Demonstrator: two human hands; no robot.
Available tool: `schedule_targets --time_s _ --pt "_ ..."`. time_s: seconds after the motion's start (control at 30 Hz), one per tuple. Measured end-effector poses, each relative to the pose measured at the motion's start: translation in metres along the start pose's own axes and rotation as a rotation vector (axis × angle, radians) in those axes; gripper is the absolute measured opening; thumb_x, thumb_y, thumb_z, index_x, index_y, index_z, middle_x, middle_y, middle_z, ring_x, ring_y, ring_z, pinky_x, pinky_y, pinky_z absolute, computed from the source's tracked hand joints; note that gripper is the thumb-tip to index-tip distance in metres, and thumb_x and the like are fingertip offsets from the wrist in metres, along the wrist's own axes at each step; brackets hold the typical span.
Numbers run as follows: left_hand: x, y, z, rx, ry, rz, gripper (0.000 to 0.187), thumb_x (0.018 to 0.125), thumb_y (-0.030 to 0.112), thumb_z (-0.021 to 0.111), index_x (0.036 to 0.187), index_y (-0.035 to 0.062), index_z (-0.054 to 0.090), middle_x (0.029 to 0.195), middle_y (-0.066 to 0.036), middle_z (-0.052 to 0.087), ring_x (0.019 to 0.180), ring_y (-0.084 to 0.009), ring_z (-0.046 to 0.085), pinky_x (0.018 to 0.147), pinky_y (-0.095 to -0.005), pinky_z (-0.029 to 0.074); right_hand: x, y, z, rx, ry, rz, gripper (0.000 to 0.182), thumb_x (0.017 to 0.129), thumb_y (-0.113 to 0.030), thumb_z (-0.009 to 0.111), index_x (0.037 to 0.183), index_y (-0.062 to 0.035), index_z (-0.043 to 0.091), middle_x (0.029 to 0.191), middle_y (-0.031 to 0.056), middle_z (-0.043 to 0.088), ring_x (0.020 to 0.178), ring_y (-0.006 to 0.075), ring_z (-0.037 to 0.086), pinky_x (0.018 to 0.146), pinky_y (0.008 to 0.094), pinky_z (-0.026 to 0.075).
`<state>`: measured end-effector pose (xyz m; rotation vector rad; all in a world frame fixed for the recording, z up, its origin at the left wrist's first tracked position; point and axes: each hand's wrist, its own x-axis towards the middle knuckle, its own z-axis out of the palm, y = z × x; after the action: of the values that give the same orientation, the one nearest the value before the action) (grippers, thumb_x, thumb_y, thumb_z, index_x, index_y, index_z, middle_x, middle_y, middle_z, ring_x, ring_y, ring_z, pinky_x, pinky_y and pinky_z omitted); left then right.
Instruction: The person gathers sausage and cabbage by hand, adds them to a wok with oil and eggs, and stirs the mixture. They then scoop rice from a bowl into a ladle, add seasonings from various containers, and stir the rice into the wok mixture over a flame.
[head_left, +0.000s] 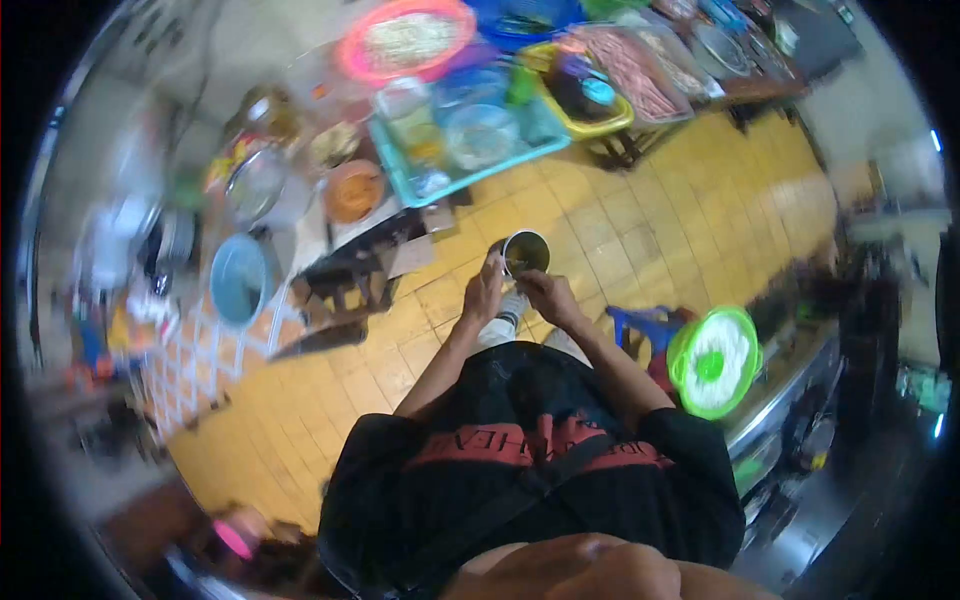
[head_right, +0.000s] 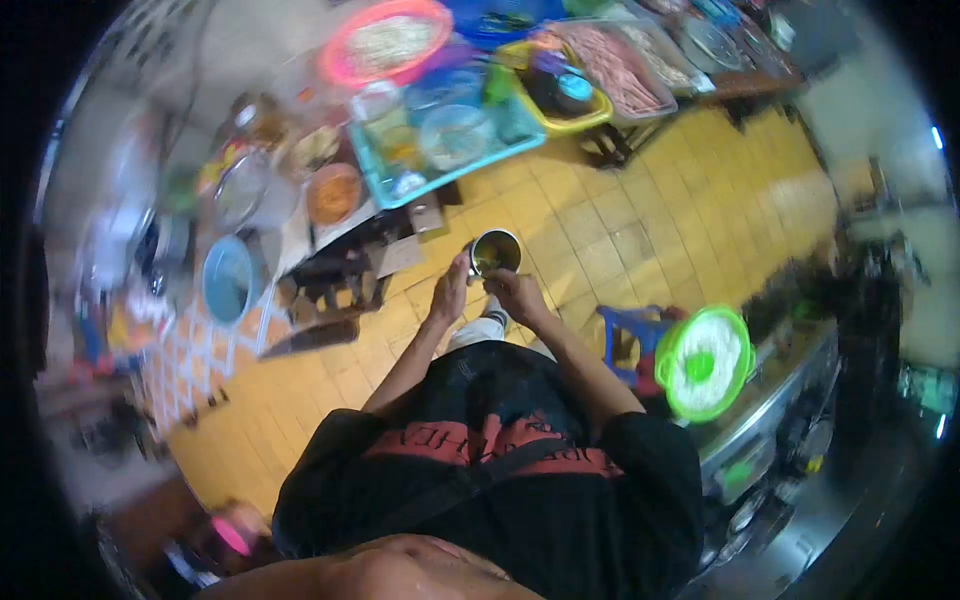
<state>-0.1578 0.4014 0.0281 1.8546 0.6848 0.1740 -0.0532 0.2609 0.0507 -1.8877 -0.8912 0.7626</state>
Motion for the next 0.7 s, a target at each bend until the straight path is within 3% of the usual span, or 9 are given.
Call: schedule_targets --time_s 0.03,0.17,0.27,0.4,0.47,0.5,0.6,0.63,0.7 --pt "0.012 0.012 0.014 -0.178 -0.015 -0.006 0.046 0.099 0.037 0.032 0.128 0.0048 0.049 0.110 -0.011 0.059 0.092 -0.0172 0.056 0.078 -0.0289 0.044 -0.013 0.006 -0.017 -0.070 0.085 0.035 0.019 0.087 -0.016 0.060 0.100 -0.0027 0.061 0.075 0.0137 0.066 0.063 0.0234 0.065 0.059 0.0327 0.050" --pt "0.021 0.097 0.066 0.046 -0.015 0.267 0.036 0.081 0.022 0.064 0.115 0.0098 0.063 0.057 -0.004 0.058 0.049 -0.0127 0.052 0.050 -0.0318 0.042 -0.084 -0.013 -0.089 -0.139 0.610 -0.020 0.018 0.087 -0.017 0.060 0.097 -0.0022 0.061 0.078 0.0139 0.066 0.064 0.0249 0.065 0.056 0.0342 0.050" --pt "0.022 0.123 0.121 0.230 -0.133 0.408 0.031 0.079 0.021 0.066 0.108 0.0101 0.067 0.062 -0.006 0.062 0.050 -0.0139 0.055 0.051 -0.0314 0.044 -0.135 0.009 -0.113 -0.450 0.935 -0.107 0.018 0.088 -0.016 0.060 0.097 -0.0003 0.059 0.079 0.0142 0.063 0.068 0.0231 0.061 0.061 0.0307 0.048" --pt "-0.006 0.160 0.202 0.162 -0.235 0.722 0.024 0.076 0.022 0.067 0.099 0.0151 0.071 0.067 -0.007 0.067 0.057 -0.0211 0.064 0.053 -0.0327 0.048 -0.220 0.033 -0.118 -0.363 1.150 0.126 0.018 0.091 -0.015 0.055 0.099 -0.0002 0.059 0.081 0.0133 0.063 0.073 0.0209 0.062 0.064 0.0300 0.048" --pt "-0.034 0.181 0.230 0.139 -0.322 0.771 0.021 0.075 0.019 0.069 0.094 0.0136 0.072 0.068 -0.007 0.067 0.057 -0.0192 0.064 0.053 -0.0311 0.048 -0.261 0.031 -0.122 0.265 1.121 0.302 0.020 0.093 -0.016 0.051 0.102 0.0002 0.059 0.080 0.0108 0.063 0.072 0.0169 0.062 0.063 0.0291 0.048" --pt "-0.047 0.187 0.246 0.094 -0.393 0.797 0.021 0.075 0.019 0.069 0.095 0.0126 0.071 0.069 -0.007 0.067 0.057 -0.0183 0.064 0.053 -0.0301 0.047 -0.279 0.047 -0.118 0.363 1.322 0.222 0.021 0.094 -0.015 0.048 0.100 0.0007 0.060 0.078 0.0072 0.063 0.067 0.0125 0.060 0.061 0.0281 0.047" --pt "-0.104 0.212 0.313 0.052 -0.591 0.883 0.022 0.075 0.018 0.070 0.095 0.0109 0.071 0.069 -0.007 0.067 0.056 -0.0165 0.063 0.053 -0.0281 0.047 -0.353 0.052 -0.116 0.278 1.476 0.339 0.019 0.094 -0.013 0.048 0.097 0.0011 0.061 0.076 0.0058 0.063 0.063 0.0106 0.058 0.059 0.0257 0.047" --pt "-0.120 0.217 0.328 0.062 -0.635 0.893 0.023 0.075 0.018 0.070 0.096 0.0102 0.071 0.069 -0.007 0.067 0.056 -0.0157 0.063 0.053 -0.0271 0.047 -0.371 0.042 -0.119 0.553 1.467 0.342 0.018 0.094 -0.012 0.051 0.093 0.0015 0.062 0.076 0.0060 0.065 0.065 0.0102 0.061 0.059 0.0254 0.048" --pt "-0.150 0.224 0.356 -0.006 -0.700 0.931 0.022 0.075 0.018 0.071 0.096 0.0099 0.070 0.069 -0.007 0.066 0.055 -0.0155 0.062 0.052 -0.0268 0.046 -0.414 0.028 -0.126 0.509 1.578 0.301 0.018 0.093 -0.013 0.053 0.093 0.0015 0.063 0.076 0.0063 0.065 0.066 0.0101 0.062 0.059 0.0256 0.049"
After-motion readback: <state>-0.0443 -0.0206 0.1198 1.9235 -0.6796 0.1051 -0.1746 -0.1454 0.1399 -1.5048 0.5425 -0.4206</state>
